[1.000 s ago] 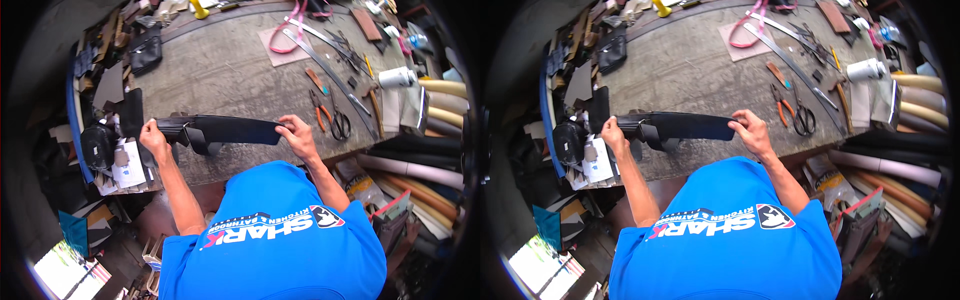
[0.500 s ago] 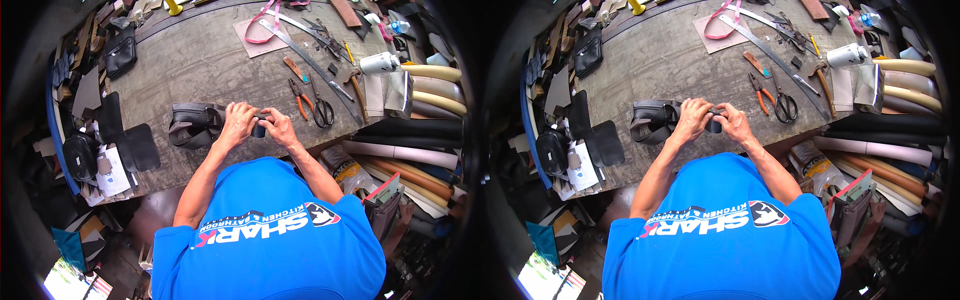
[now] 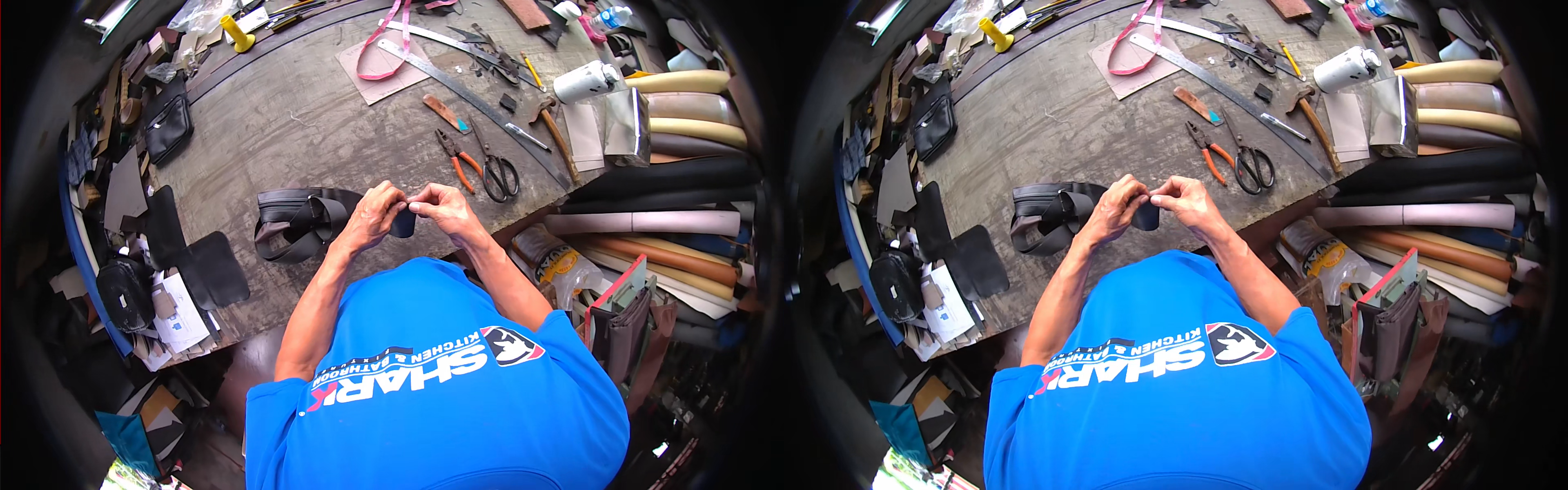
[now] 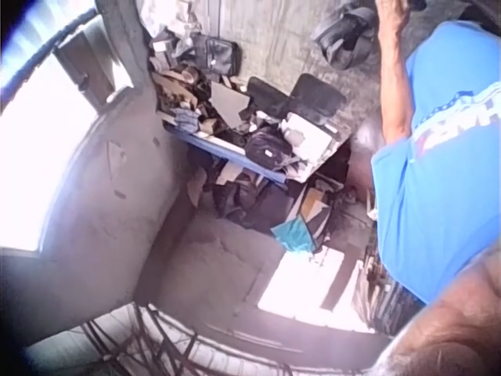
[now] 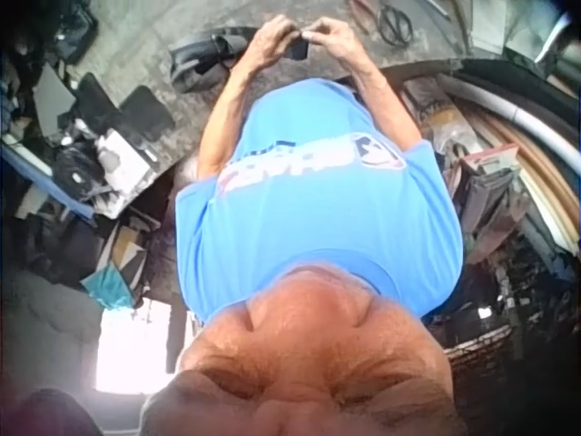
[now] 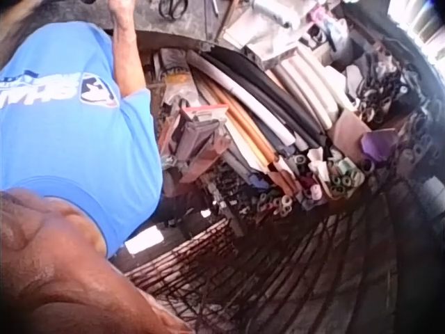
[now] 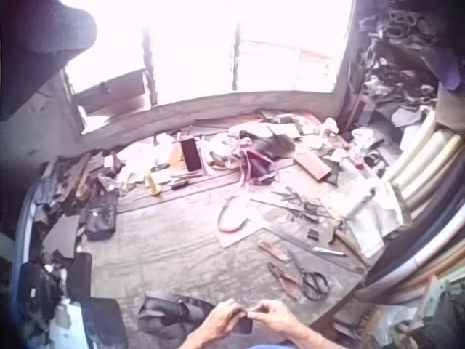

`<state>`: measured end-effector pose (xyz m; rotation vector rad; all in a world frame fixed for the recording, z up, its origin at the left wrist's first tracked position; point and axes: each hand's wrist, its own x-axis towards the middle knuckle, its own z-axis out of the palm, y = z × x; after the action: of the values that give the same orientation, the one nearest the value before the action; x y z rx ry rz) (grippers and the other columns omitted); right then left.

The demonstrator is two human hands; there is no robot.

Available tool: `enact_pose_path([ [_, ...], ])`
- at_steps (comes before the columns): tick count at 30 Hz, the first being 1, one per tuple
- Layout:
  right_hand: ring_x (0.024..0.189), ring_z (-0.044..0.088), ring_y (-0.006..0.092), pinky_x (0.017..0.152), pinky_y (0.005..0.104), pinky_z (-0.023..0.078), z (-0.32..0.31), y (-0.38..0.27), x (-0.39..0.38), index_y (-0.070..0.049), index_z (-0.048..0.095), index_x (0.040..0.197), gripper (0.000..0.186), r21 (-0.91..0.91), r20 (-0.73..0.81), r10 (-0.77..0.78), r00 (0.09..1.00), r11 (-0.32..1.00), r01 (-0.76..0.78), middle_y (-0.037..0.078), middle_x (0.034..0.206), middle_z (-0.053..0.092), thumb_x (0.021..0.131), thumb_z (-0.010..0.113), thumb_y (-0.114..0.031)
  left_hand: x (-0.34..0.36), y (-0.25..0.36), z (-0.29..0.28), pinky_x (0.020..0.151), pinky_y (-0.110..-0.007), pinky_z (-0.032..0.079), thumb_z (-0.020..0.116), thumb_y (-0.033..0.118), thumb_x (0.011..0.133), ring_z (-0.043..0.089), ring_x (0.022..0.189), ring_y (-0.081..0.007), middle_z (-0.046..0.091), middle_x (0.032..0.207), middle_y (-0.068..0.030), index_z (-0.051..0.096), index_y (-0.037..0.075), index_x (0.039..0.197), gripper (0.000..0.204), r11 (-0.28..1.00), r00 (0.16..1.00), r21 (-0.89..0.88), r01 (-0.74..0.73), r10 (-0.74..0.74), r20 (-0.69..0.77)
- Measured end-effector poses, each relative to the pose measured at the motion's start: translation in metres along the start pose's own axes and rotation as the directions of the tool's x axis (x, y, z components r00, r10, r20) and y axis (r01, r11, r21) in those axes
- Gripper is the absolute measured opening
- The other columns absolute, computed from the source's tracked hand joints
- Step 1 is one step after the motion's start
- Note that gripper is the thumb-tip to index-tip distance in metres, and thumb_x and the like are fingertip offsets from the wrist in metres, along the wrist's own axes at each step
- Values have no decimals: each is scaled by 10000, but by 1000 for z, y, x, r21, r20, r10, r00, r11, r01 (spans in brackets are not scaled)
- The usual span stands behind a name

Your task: Sewing and trimming components of a leather bag or pouch using a sewing machine and scissors.

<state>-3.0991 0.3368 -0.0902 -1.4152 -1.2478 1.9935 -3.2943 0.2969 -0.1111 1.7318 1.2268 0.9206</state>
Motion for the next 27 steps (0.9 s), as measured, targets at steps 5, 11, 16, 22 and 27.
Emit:
enact_pose_path([
  [5,794,596,111,724,277,479,0,3,-3,-4,692,871,92,11,-48,-93,994,996,94,41,830,664,814,741,-57,0,3,-4,810,-391,425,646,204,926,552,891,-268,562,919,-91,636,31,1019,196,996,989,15,87,-88,115],
  [11,809,609,131,749,295,482,-23,1,-5,-15,709,858,104,70,-8,65,998,996,-64,44,871,675,833,735,-112,7,-1,0,679,-313,435,702,217,896,540,780,-130,541,821,-27,685,-19,919,238,893,937,-303,332,-276,214],
  [16,1053,580,346,862,421,481,-147,53,3,-24,611,1176,418,-934,-261,-645,718,356,-20,173,1015,622,798,722,-165,6,3,-13,691,-282,407,691,213,903,504,768,-96,530,795,-2,708,-35,980,261,854,925,-365,371,-305,227],
  [22,1043,582,416,908,513,454,-189,66,13,-37,438,1320,662,-952,-232,-338,912,272,-142,215,1090,604,743,745,-141,4,11,-20,709,-293,429,669,203,909,532,776,-110,561,807,-18,700,-47,998,267,805,921,-450,385,-309,236],
  [27,730,632,180,651,318,502,-193,43,15,-12,514,1186,511,-526,-267,36,963,832,-177,67,789,642,741,745,-109,-2,13,-22,710,-272,394,682,197,903,495,768,-83,545,796,7,726,-22,962,231,750,915,-525,401,-355,192],
])
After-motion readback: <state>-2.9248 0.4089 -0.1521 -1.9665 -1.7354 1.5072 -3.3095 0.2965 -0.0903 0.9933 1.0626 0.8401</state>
